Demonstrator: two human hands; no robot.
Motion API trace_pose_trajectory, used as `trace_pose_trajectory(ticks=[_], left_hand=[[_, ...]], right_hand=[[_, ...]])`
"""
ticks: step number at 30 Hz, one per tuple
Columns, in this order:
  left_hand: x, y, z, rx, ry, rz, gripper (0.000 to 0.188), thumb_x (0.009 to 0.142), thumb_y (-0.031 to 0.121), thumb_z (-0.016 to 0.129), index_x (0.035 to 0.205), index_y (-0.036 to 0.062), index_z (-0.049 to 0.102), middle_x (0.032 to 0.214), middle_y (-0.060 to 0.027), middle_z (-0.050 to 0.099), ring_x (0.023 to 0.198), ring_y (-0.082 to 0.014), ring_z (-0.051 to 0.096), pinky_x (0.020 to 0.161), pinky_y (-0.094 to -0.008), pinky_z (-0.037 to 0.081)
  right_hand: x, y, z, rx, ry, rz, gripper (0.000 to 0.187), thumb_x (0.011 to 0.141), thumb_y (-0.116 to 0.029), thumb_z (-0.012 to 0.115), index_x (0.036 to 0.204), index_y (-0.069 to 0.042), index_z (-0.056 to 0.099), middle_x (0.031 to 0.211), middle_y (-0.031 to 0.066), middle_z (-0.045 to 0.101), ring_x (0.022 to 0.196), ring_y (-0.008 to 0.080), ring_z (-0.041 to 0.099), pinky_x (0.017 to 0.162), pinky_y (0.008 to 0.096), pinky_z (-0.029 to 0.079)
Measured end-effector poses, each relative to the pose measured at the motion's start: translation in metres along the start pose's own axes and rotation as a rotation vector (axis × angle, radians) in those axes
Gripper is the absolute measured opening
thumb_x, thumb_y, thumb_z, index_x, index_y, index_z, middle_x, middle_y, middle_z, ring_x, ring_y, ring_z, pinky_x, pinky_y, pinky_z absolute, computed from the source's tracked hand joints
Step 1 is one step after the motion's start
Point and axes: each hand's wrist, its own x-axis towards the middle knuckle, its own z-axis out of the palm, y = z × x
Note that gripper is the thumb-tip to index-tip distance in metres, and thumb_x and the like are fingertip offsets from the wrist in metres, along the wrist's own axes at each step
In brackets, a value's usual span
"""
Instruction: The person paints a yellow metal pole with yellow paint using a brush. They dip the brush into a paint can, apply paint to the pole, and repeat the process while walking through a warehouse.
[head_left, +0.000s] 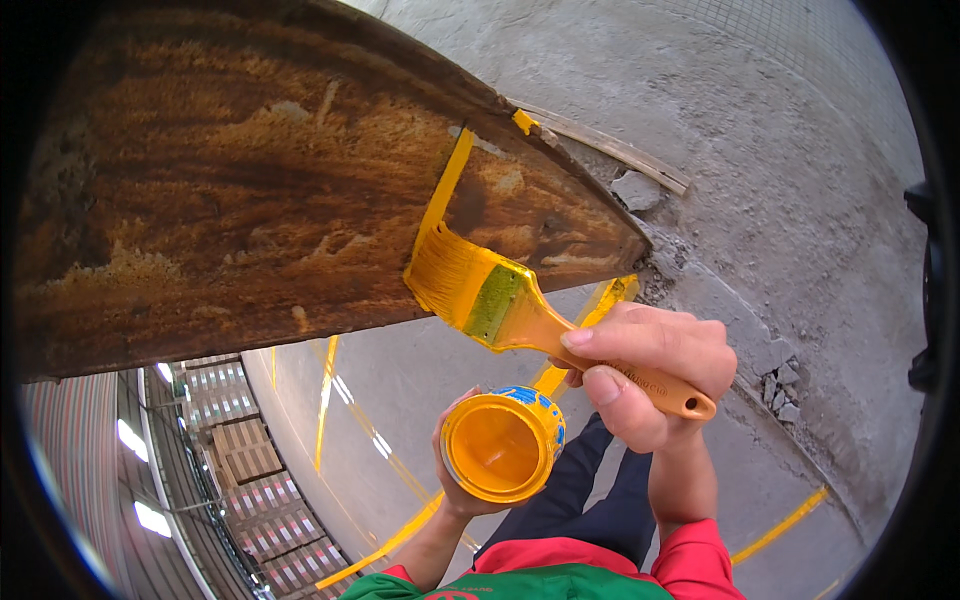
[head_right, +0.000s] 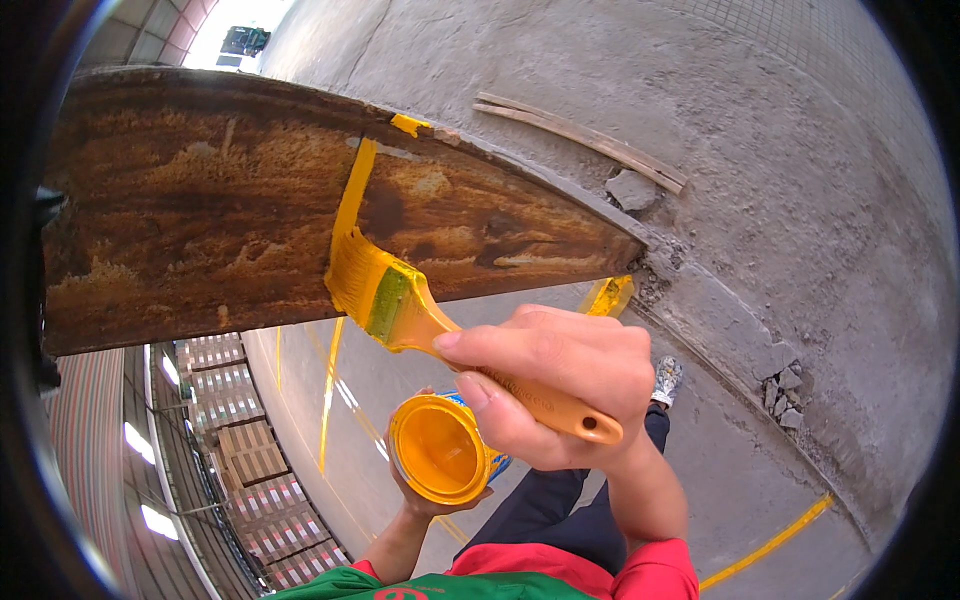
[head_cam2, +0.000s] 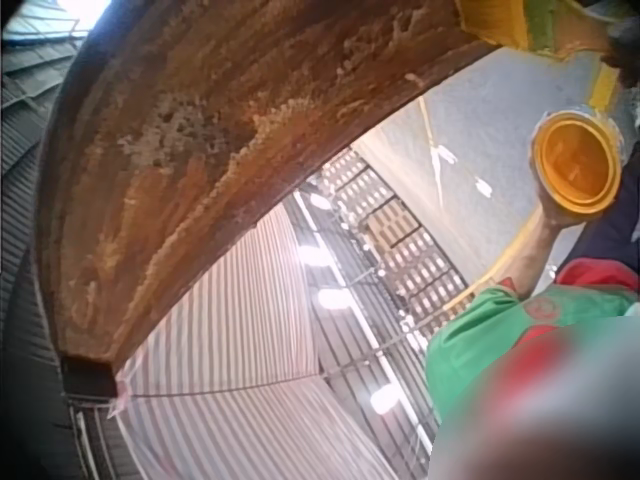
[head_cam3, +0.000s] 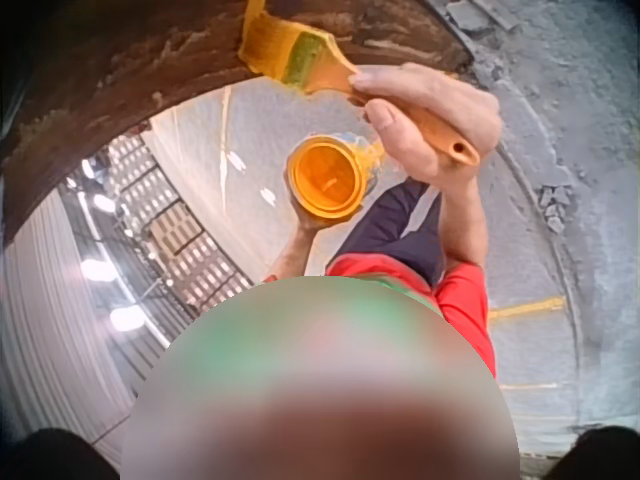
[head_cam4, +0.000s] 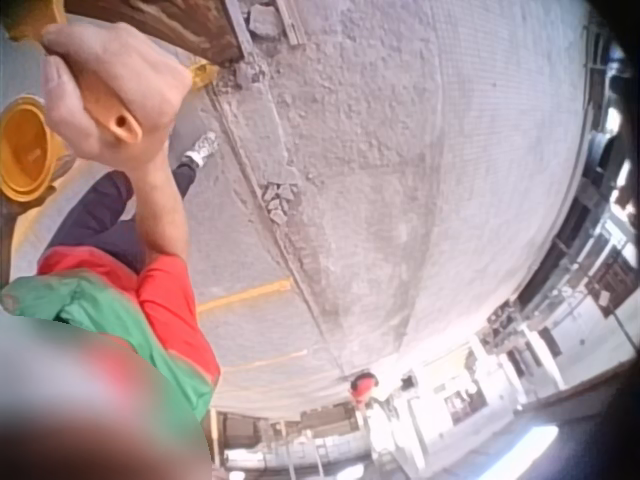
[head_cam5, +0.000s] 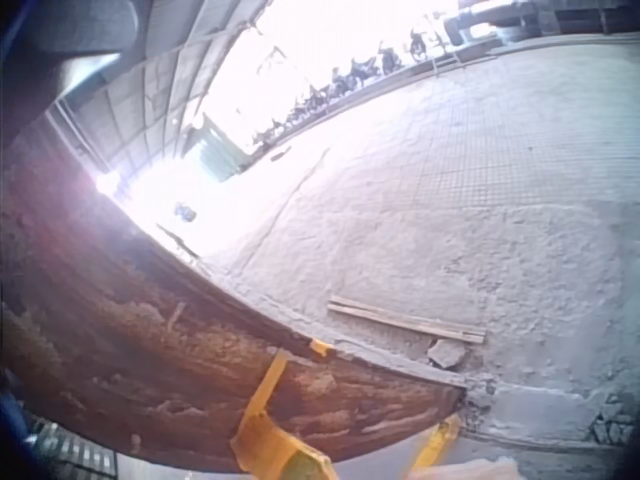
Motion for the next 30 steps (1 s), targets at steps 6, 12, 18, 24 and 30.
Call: trace_pose_trajectory(ticks=[6, 12, 18, 24, 30], left_hand=[[0.001, 0.002, 0.002, 0.002, 0.011, 0.014, 0.138, 0.048, 0.039, 0.103, 0.154, 0.0037, 0.022, 0.152, -0.0242, 0.039, 0.141, -0.0390, 0.044, 0.118, -0.0526, 0.038], [0.001, 0.005, 0.000, 0.002, 0.016, 0.001, 0.139, 0.048, 0.039, 0.103, 0.155, 0.0041, 0.022, 0.152, -0.0237, 0.040, 0.141, -0.0385, 0.044, 0.118, -0.0528, 0.037], [0.000, 0.008, 0.000, -0.050, 0.024, 0.009, 0.131, 0.055, 0.028, 0.104, 0.153, -0.0006, 0.021, 0.153, -0.0253, 0.038, 0.140, -0.0366, 0.047, 0.117, -0.0492, 0.041], [0.000, 0.013, -0.004, 0.066, -0.007, -0.001, 0.131, 0.054, 0.030, 0.104, 0.152, -0.0009, 0.023, 0.152, -0.0251, 0.039, 0.139, -0.0360, 0.048, 0.116, -0.0485, 0.042], [0.000, 0.005, -0.003, -0.042, 0.029, 0.028, 0.131, 0.054, 0.031, 0.104, 0.152, -0.0008, 0.023, 0.152, -0.0247, 0.039, 0.138, -0.0353, 0.048, 0.115, -0.0480, 0.042]], right_hand=[[0.000, -0.003, -0.001, -0.005, 0.055, -0.094, 0.030, 0.070, 0.004, 0.072, 0.099, 0.003, 0.076, 0.070, 0.0121, 0.070, 0.054, 0.0207, 0.065, 0.050, 0.0288, 0.050], [-0.006, 0.002, 0.007, -0.076, 0.072, -0.203, 0.029, 0.071, 0.006, 0.073, 0.099, 0.006, 0.074, 0.072, 0.0121, 0.071, 0.057, 0.0218, 0.067, 0.051, 0.0301, 0.053], [-0.018, 0.000, 0.022, -0.272, 0.141, -0.319, 0.033, 0.072, 0.006, 0.075, 0.105, 0.006, 0.073, 0.081, 0.0146, 0.072, 0.062, 0.0235, 0.069, 0.056, 0.0315, 0.058], [-0.021, -0.001, 0.033, -0.258, 0.083, -0.311, 0.035, 0.070, 0.006, 0.077, 0.105, 0.006, 0.073, 0.081, 0.0136, 0.071, 0.061, 0.0223, 0.068, 0.054, 0.0295, 0.057], [-0.013, -0.003, 0.027, -0.119, 0.076, -0.209, 0.033, 0.069, 0.007, 0.073, 0.101, 0.005, 0.075, 0.074, 0.0123, 0.071, 0.058, 0.0210, 0.067, 0.052, 0.0296, 0.054]])
